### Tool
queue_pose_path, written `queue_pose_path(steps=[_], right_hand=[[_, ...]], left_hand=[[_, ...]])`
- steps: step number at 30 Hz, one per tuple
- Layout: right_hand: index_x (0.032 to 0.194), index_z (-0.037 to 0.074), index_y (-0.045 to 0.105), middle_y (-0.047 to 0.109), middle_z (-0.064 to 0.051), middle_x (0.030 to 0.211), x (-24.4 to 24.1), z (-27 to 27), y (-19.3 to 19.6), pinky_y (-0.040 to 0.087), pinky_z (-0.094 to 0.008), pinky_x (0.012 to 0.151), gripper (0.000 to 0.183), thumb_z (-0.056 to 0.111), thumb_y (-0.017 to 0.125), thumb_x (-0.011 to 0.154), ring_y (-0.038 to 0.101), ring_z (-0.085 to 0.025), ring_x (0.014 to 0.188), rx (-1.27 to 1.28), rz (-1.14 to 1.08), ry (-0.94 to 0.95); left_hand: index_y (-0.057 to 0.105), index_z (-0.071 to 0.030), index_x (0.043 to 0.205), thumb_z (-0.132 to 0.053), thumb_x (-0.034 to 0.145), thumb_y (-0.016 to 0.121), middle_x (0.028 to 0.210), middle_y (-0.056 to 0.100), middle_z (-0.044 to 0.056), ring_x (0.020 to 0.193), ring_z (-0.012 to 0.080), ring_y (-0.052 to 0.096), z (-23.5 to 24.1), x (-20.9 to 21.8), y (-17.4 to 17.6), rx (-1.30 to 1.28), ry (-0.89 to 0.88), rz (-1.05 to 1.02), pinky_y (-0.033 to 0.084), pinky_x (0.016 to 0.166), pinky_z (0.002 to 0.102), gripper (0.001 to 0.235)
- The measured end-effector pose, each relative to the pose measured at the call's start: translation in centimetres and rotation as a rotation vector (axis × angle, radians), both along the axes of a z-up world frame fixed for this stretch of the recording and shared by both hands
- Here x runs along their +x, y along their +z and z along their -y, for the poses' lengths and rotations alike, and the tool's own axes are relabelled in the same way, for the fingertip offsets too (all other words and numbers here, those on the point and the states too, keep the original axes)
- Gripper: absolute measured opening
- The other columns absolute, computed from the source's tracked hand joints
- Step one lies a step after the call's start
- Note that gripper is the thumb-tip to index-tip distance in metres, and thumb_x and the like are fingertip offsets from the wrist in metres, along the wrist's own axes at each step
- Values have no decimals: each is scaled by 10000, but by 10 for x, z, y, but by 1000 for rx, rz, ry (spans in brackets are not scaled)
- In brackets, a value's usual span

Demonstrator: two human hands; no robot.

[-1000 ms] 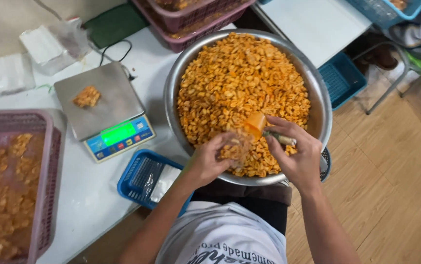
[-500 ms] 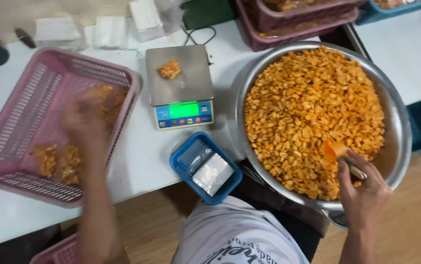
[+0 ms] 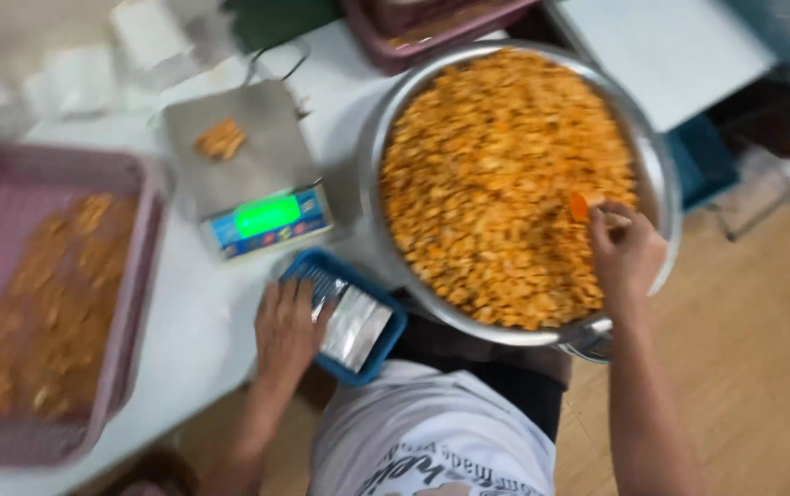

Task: The person scoops orange snack pieces from a large metal bowl using a small orange scoop and places them into clear plastic bags. The filled bags are weighed on a digital scale and then placed into a pink basket. The process is repeated continuously throughout the clip.

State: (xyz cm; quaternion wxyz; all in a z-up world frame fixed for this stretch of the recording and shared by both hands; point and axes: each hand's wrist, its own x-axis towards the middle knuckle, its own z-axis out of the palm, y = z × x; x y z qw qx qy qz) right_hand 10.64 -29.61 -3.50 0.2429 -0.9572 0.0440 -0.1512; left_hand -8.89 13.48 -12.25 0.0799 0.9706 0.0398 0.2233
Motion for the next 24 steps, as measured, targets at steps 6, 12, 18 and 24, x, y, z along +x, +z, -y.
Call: queue_pose_path(steps=[6,12,18,24], right_hand=[[972,136,802,743,-130,957,-6,-23,-24,565,-448,702,148,264,738,936,706,-355,792,-364,313,138],[1084,185,805,667,-79,560,-34,-34,22,497,-408,570,248,363,705,944,686,-332,596,143,-183,144],[981,0,785,688,-134,541,-27,-35,20,402,-268,375,170,139,690,951,596,-178,371,604,-330,181],[914,26,709,764,-164,798,-23,-41,24,380,-260,353,190,210,749,941,610,-166,406,1032,-484,29]], left_hand=[[679,-212,836,-543,803,785,741,683,-14,826,235,731,17,29,-28,-231,-71,-349,615,630,366,349],[746,-270,855,-487,901,670,667,728,-30,700,222,744,15,40,-36,-238,-120,-496,596,606,364,234],[662,26,1135,-102,963,434,1081,746,273,997,338,734,20,58,34,-1570,-4,-293,583,924,425,313],[705,31,1043,-26,897,671,846,775,188,754,256,781,90,84,97,-1981,-184,-620,638,702,346,161]])
